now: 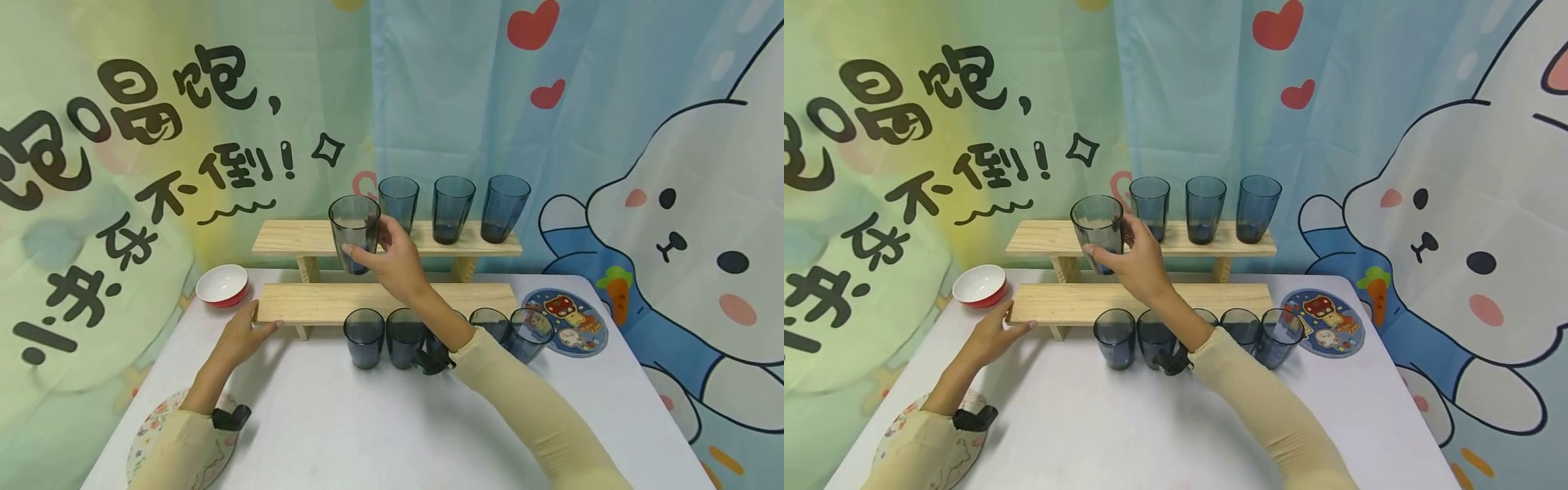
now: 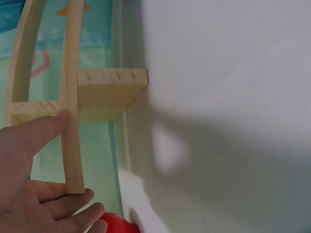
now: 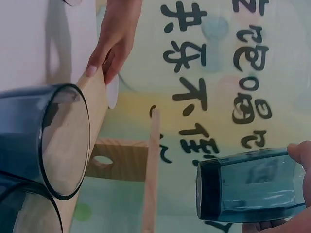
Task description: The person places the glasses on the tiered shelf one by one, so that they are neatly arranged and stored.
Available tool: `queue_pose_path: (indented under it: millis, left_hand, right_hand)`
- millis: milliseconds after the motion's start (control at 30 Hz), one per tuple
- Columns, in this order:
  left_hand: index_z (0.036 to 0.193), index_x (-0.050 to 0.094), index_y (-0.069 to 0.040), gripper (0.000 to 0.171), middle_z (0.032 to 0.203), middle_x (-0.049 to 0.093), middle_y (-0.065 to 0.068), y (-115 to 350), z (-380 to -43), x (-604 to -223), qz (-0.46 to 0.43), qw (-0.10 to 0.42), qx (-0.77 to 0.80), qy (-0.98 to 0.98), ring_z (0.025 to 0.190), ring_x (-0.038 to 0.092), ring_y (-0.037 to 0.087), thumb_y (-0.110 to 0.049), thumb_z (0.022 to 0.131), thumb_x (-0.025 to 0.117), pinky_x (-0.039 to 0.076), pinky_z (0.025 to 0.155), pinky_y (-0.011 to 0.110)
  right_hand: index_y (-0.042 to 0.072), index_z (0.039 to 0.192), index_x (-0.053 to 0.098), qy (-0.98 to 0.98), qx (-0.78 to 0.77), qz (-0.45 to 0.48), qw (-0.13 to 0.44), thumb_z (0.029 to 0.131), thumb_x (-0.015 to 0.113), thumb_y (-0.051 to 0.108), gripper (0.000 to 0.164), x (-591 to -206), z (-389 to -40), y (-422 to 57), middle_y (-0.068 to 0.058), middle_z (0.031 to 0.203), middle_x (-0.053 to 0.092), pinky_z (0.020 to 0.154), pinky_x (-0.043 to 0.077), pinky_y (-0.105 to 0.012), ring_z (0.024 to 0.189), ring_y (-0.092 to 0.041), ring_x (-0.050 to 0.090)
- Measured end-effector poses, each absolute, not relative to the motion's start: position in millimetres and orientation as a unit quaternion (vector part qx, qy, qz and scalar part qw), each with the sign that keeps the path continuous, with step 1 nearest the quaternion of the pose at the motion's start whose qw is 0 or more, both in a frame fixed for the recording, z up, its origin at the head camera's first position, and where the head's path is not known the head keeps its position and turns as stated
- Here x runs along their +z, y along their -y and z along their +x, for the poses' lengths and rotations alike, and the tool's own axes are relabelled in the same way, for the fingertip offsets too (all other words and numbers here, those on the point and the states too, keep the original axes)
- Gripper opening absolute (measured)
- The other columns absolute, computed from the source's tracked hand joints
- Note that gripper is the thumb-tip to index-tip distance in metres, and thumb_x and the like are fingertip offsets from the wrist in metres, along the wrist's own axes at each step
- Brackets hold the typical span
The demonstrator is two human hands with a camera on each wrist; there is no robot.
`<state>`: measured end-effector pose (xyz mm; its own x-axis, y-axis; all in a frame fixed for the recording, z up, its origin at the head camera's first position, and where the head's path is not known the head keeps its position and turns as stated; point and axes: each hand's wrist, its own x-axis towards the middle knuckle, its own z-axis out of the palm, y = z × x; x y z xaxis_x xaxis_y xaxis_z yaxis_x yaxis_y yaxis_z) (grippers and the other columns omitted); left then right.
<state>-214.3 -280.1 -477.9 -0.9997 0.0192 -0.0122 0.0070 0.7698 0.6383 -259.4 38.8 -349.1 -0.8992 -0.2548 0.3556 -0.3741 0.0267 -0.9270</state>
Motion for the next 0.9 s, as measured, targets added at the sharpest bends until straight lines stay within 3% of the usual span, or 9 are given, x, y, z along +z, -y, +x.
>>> queue_pose_path:
  millis: [200,533,900]
  left_hand:
    - [0.153,0.035,0.016,0.077,0.151,0.046,0.04,280,-214,-479,0.009,0.006,0.333,-0.943,0.144,0.041,0.057,-0.032,0.103,0.069,0.034,0.118,0.067]
    - [0.153,0.036,0.015,0.075,0.149,0.049,0.039,277,-212,-476,0.014,0.002,0.322,-0.946,0.141,0.044,0.057,-0.033,0.104,0.067,0.036,0.117,0.068]
    - [0.152,0.038,0.015,0.074,0.148,0.051,0.038,277,-214,-476,0.009,0.006,0.317,-0.948,0.14,0.046,0.056,-0.032,0.104,0.069,0.038,0.115,0.067]
  right_hand:
    - [0.003,0.156,0.042,0.731,0.653,0.192,0.051,0.095,0.081,0.025,0.076,-351,-280,-25,-0.015,0.152,0.051,0.124,0.037,-0.037,0.147,-0.028,0.048]
    - [0.006,0.154,0.047,0.745,0.636,0.182,0.083,0.095,0.08,0.031,0.072,-357,-309,-3,-0.014,0.148,0.057,0.114,0.049,-0.042,0.138,-0.027,0.056]
    - [0.006,0.154,0.047,0.777,0.602,0.149,0.105,0.096,0.079,0.039,0.073,-361,-335,15,-0.014,0.148,0.054,0.113,0.049,-0.042,0.139,-0.027,0.055]
